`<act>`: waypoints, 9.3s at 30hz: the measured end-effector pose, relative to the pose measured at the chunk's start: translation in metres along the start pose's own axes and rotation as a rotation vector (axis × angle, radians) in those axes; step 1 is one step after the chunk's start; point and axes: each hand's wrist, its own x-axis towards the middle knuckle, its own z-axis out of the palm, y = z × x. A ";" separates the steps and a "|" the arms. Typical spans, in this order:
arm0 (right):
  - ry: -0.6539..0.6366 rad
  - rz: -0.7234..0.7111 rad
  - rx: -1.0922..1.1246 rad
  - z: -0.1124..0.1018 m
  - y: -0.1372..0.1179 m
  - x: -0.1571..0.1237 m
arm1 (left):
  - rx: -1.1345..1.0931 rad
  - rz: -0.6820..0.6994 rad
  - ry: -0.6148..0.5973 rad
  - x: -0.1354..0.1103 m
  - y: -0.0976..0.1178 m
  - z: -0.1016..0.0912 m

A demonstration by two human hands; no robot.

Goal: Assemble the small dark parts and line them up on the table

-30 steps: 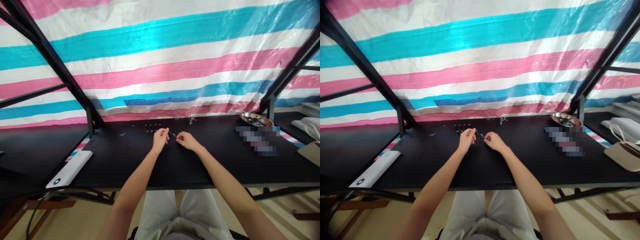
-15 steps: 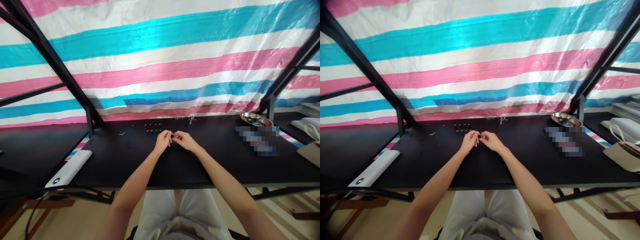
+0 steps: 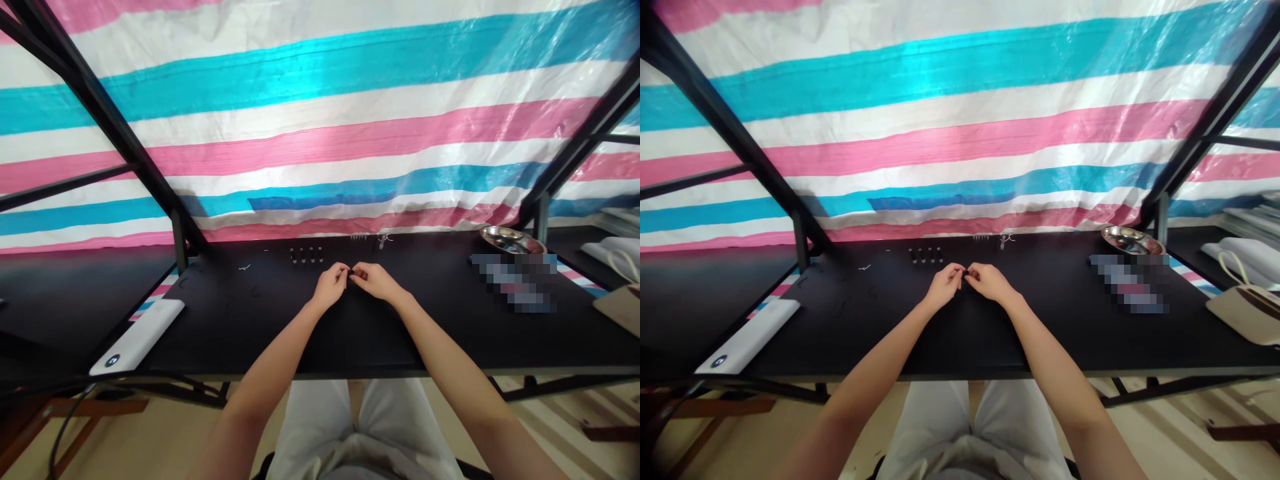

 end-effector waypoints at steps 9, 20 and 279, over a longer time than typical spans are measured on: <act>0.246 0.518 -0.350 -0.037 0.044 0.003 | 0.324 0.243 -0.144 -0.006 0.008 0.002; 0.144 0.529 -0.403 -0.041 0.072 0.034 | 0.497 0.190 -0.446 -0.008 0.001 0.002; 0.233 0.577 -0.496 -0.020 0.074 0.014 | 0.371 0.255 -0.271 -0.010 0.012 0.005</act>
